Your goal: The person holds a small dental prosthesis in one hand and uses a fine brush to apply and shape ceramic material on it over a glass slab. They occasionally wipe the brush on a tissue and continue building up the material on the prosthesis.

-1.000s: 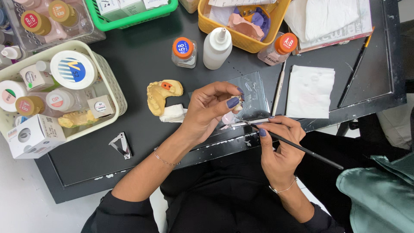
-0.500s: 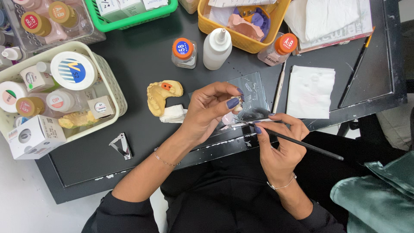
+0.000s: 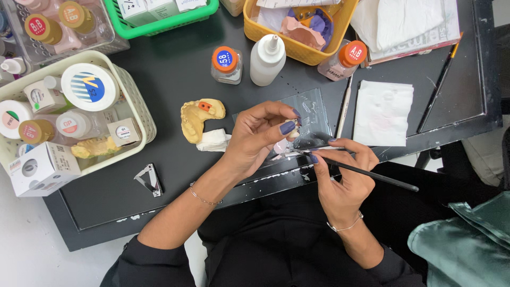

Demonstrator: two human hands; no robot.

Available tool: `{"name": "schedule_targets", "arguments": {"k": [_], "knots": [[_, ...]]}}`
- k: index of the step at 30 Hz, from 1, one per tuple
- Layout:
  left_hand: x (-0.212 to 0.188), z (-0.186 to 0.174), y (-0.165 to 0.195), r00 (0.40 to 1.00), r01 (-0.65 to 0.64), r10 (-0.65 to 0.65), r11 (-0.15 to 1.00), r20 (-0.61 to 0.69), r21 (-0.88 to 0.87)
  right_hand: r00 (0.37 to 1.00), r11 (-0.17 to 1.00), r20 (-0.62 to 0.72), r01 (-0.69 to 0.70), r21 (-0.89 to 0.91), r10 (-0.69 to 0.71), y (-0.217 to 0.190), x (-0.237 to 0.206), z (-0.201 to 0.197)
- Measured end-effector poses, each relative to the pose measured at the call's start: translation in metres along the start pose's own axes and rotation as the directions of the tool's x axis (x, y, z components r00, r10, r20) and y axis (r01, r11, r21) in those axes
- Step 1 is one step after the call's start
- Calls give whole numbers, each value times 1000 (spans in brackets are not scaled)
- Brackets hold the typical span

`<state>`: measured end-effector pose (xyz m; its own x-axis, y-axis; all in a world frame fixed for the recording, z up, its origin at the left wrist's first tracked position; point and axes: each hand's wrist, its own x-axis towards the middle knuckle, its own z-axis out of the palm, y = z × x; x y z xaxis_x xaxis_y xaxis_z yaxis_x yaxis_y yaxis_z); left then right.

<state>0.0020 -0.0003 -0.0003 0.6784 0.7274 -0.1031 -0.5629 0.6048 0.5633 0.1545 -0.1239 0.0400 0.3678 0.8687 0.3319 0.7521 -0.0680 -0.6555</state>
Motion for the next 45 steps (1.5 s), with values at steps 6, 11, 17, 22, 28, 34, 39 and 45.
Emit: {"name": "schedule_targets", "arguments": {"k": [6, 11, 17, 22, 28, 34, 39, 45], "knots": [[0, 0, 1, 1000, -5, 5, 1000, 2, 3, 1000, 999, -19, -14, 33, 15, 2, -2, 4], [0, -1, 1, 1000, -16, 16, 1000, 1, 6, 998, 996, -20, -59, 64, 60, 4, -3, 8], [-1, -2, 0, 1000, -13, 13, 1000, -11, 13, 971, 940, 27, -236, 245, 237, 12, -3, 11], [0, -3, 0, 999, -28, 28, 1000, -19, 14, 902, 709, 140, -411, 573, 409, 20, -8, 4], [0, -1, 0, 999, -28, 28, 999, -29, 18, 943, 475, 71, -228, 850, 325, 25, -6, -17], [-3, 3, 2, 1000, 13, -13, 1000, -1, 12, 967, 669, -172, 4, 743, 186, 11, 0, -31], [-3, 5, 3, 1000, -8, 7, 1000, 27, 29, 965, 842, -259, 99, 530, 49, 0, 3, -22], [-3, 5, 3, 999, -5, 3, 999, 40, 42, 961, 920, -273, 153, 361, -52, -2, 4, -23]]}}
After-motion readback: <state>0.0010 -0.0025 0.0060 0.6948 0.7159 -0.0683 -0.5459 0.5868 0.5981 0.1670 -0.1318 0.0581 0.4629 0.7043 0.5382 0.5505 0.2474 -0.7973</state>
